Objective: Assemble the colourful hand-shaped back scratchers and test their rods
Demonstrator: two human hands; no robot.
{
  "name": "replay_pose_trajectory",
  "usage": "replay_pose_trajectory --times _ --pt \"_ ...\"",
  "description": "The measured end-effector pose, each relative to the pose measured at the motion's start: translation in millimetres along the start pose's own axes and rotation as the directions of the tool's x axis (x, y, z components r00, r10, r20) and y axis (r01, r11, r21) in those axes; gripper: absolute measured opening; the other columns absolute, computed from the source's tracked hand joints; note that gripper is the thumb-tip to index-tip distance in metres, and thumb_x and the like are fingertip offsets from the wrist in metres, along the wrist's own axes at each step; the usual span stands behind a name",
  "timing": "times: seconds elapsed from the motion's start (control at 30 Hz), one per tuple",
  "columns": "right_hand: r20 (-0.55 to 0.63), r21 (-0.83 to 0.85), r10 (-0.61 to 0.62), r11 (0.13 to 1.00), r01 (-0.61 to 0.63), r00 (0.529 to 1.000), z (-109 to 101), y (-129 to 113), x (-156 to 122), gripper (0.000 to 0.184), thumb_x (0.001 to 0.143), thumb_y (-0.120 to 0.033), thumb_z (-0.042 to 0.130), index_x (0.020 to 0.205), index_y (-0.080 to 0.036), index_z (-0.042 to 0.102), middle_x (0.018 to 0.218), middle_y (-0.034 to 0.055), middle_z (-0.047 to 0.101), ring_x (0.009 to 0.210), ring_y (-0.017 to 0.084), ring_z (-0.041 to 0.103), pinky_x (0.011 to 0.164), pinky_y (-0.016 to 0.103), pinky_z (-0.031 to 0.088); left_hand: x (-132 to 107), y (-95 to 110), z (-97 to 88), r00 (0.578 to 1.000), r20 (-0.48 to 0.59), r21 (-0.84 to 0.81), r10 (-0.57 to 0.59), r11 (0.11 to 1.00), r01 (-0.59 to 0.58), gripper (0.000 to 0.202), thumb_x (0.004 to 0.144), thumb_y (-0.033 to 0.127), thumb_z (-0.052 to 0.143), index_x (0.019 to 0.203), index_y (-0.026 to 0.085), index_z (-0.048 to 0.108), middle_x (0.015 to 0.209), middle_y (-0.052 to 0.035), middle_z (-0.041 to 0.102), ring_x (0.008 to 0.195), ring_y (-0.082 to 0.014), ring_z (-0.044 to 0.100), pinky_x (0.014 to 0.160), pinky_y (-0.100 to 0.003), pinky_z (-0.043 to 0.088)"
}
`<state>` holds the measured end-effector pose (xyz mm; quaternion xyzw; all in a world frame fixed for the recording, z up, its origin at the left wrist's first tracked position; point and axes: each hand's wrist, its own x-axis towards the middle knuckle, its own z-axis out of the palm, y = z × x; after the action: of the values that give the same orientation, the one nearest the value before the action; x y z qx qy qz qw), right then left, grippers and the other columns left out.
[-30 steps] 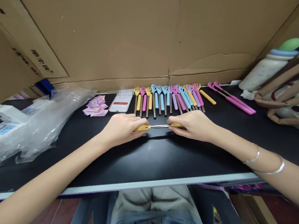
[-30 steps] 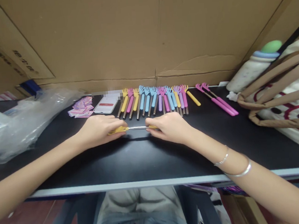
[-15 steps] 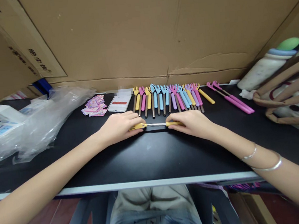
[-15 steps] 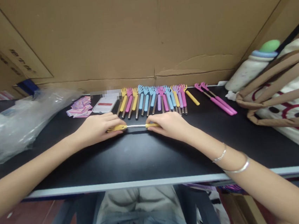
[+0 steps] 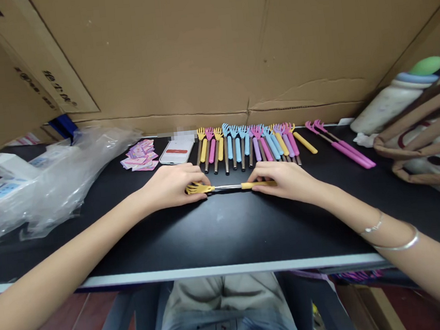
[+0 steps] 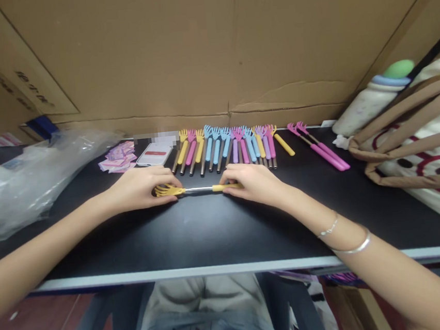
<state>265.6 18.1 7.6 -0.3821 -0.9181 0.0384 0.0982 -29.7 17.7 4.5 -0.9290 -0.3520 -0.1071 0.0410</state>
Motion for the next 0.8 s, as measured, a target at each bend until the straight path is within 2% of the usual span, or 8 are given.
replay_pose_trajectory --times 0.23,0.4,0.8 --pt "0.016 0.019 0.043 0.999 -0.043 0.999 -1 4 1 0.019 0.084 -0.041 0.056 0.089 -0.024 0.062 0.077 -0.0015 0.059 0.067 0.01 0.052 0.056 0.02 0.03 -2 -7 -7.9 0.994 0.102 -0.04 -0.042 0.998 0.047 0.03 0.083 0.049 0.053 0.104 0.031 0.062 0.103 0.0039 0.062 0.09 -0.013 0.06 0.062 -0.02 0.035" --pt "0.036 0.051 0.04 0.998 -0.042 0.999 -1 5 0 0.021 0.083 -0.042 0.056 0.09 -0.023 0.061 0.077 -0.0013 0.058 0.066 0.01 0.051 0.056 0.02 0.03 -3 -12 -10.9 0.989 0.145 -0.061 -0.031 0.997 0.041 0.033 0.081 0.052 0.055 0.107 0.031 0.061 0.104 0.004 0.062 0.091 -0.013 0.06 0.063 -0.02 0.035" --pt "0.035 0.003 0.015 1.0 -0.015 0.999 -3 4 0 0.019 0.084 -0.04 0.055 0.09 -0.022 0.06 0.076 -0.0019 0.058 0.062 0.009 0.048 0.055 0.02 0.029 -3 -13 -8.9 0.988 0.151 -0.059 -0.037 0.997 0.046 0.032 0.082 0.051 0.055 0.104 0.029 0.06 0.102 0.0041 0.062 0.081 -0.0114 0.059 0.06 -0.02 0.033"
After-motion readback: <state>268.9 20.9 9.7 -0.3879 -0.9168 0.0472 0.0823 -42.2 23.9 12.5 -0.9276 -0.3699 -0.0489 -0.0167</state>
